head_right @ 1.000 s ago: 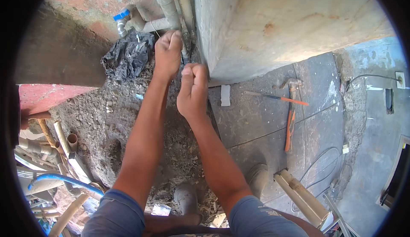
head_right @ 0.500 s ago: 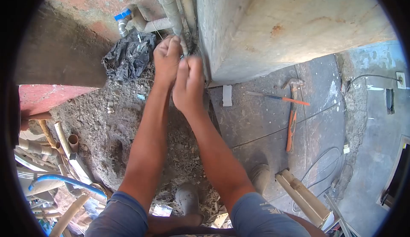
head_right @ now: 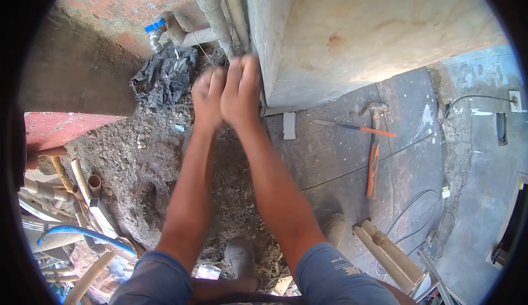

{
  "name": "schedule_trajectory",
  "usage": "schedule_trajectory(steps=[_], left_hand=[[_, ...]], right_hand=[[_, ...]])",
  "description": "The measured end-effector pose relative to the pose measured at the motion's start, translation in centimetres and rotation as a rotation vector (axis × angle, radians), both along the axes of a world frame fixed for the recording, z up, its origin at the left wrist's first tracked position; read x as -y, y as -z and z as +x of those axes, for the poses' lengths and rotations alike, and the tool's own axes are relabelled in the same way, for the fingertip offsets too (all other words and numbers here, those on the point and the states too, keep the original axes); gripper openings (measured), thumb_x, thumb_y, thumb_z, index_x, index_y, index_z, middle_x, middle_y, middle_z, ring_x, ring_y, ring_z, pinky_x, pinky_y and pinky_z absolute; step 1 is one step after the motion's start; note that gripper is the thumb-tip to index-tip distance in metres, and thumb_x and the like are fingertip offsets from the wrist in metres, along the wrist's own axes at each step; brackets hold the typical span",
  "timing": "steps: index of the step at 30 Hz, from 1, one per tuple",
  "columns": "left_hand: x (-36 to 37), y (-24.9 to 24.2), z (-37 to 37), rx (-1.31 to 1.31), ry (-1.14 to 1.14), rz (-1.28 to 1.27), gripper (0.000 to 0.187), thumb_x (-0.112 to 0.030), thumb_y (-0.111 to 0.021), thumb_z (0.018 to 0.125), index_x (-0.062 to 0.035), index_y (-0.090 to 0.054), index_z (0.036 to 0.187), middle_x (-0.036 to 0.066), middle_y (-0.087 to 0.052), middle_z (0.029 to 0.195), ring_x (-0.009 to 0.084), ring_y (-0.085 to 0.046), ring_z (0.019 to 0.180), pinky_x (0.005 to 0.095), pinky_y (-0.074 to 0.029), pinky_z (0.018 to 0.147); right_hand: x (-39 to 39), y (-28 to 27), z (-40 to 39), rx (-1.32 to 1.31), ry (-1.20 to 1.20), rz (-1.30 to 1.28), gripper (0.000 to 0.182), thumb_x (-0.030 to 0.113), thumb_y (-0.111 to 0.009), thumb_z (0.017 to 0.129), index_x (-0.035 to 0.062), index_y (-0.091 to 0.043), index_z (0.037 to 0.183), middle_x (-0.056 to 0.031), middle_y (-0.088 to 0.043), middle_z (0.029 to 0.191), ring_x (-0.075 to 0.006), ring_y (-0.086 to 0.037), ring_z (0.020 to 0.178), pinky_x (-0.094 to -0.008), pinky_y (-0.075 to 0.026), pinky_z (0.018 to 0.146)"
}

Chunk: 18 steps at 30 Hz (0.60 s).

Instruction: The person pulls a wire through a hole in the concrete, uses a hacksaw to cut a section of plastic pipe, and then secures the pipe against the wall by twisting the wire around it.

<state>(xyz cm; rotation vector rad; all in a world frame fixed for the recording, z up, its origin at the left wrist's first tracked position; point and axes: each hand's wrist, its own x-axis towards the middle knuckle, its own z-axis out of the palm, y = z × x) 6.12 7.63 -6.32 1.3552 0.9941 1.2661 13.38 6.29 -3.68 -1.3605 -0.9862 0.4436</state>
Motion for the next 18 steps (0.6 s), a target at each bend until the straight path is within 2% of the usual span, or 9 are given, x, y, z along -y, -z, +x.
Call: schedule_trajectory(steps=[1, 5, 7, 8, 10, 13, 15, 16, 18], left_hand=[[1.0, 0.2, -0.8, -0.04, -0.047, 0.078, 0.026, -0.017, -0.049, 0.097, -0.0051, -0.055, 0.075, -0.007, -0.045, 0.067, 0.0031, -0.036, 0.059, 0.022, -0.03, 0.052], [-0.1, -0.6, -0.7, 0.002, 0.016, -0.019, 0.025, -0.016, -0.049, 0.097, -0.005, -0.054, 0.075, -0.006, -0.047, 0.067, 0.0036, -0.036, 0.059, 0.0228, -0.03, 0.052], [-3.6, -0.8, 1.0, 0.002, 0.056, -0.029, 0.027, -0.017, -0.049, 0.096, -0.0052, -0.054, 0.072, -0.005, -0.048, 0.067, 0.0043, -0.036, 0.059, 0.0235, -0.031, 0.051], [-4.3, -0.5, 1.7, 0.049, 0.12, -0.055, 0.03, -0.017, -0.048, 0.097, -0.0046, -0.053, 0.07, -0.004, -0.049, 0.067, 0.0047, -0.037, 0.059, 0.0245, -0.032, 0.051], [-3.4, -1.3, 1.3, 0.011, 0.079, -0.057, 0.03, -0.017, -0.048, 0.097, -0.0044, -0.054, 0.07, -0.003, -0.05, 0.068, 0.0048, -0.039, 0.059, 0.0244, -0.033, 0.052], [0.5, -0.7, 0.6, -0.087, -0.066, 0.035, 0.029, -0.014, -0.048, 0.097, -0.0032, -0.056, 0.071, 0.0, -0.055, 0.072, 0.0057, -0.045, 0.061, 0.0232, -0.038, 0.055], [2.4, 0.7, 0.1, 0.295, 0.018, -0.208, 0.026, -0.013, -0.048, 0.097, -0.0032, -0.057, 0.075, 0.002, -0.057, 0.074, 0.0062, -0.048, 0.063, 0.0222, -0.041, 0.057], [2.7, 0.7, 0.1, 0.292, 0.019, -0.221, 0.026, -0.013, -0.048, 0.097, -0.0032, -0.057, 0.075, 0.002, -0.057, 0.074, 0.0062, -0.048, 0.063, 0.0222, -0.041, 0.057], [0.8, -0.6, 0.4, 0.525, 0.114, -0.333, 0.028, -0.013, -0.048, 0.096, -0.0054, -0.053, 0.07, 0.0, -0.051, 0.066, 0.0048, -0.041, 0.057, 0.0214, -0.034, 0.051]], right_hand=[[-1.2, 0.1, 0.4, -0.028, 0.0, -0.005, 0.017, 0.014, -0.043, 0.097, -0.0006, -0.043, 0.088, -0.0195, -0.048, 0.079, -0.0355, -0.05, 0.075, -0.0419, -0.041, 0.07], [0.8, 1.2, -0.1, -0.025, 0.008, -0.001, 0.016, 0.013, -0.043, 0.097, -0.0005, -0.043, 0.089, -0.0196, -0.05, 0.08, -0.0358, -0.051, 0.074, -0.0416, -0.042, 0.07], [4.3, 1.3, -1.2, -0.005, -0.006, 0.034, 0.017, 0.014, -0.044, 0.098, 0.0005, -0.044, 0.086, -0.0114, -0.048, 0.076, -0.0198, -0.045, 0.07, -0.0361, -0.042, 0.066], [4.4, 1.1, -1.2, 0.002, -0.012, 0.041, 0.017, 0.014, -0.044, 0.098, 0.0005, -0.044, 0.086, -0.0114, -0.048, 0.076, -0.0198, -0.045, 0.07, -0.0361, -0.042, 0.066], [4.4, 0.1, -1.3, -0.077, -0.043, 0.012, 0.015, 0.012, -0.042, 0.097, -0.0012, -0.043, 0.09, -0.0195, -0.052, 0.081, -0.036, -0.052, 0.074, -0.0423, -0.042, 0.07], [0.6, -0.3, 0.2, 0.137, -0.009, -0.007, 0.016, 0.013, -0.042, 0.097, -0.0012, -0.043, 0.09, -0.0192, -0.052, 0.082, -0.0342, -0.053, 0.076, -0.0419, -0.042, 0.071], [-0.4, 0.0, 0.7, 0.075, -0.021, -0.04, 0.017, 0.014, -0.042, 0.097, -0.001, -0.043, 0.09, -0.0188, -0.052, 0.082, -0.0331, -0.053, 0.076, -0.0416, -0.042, 0.071], [-0.2, 0.1, 0.8, 0.016, -0.032, -0.073, 0.018, 0.014, -0.042, 0.098, -0.0009, -0.043, 0.089, -0.0184, -0.051, 0.081, -0.032, -0.052, 0.077, -0.0413, -0.042, 0.072], [1.4, -0.2, 0.5, 0.007, -0.041, -0.044, 0.018, 0.015, -0.042, 0.098, -0.0009, -0.043, 0.089, -0.0181, -0.051, 0.082, -0.0309, -0.053, 0.078, -0.0413, -0.042, 0.073]])
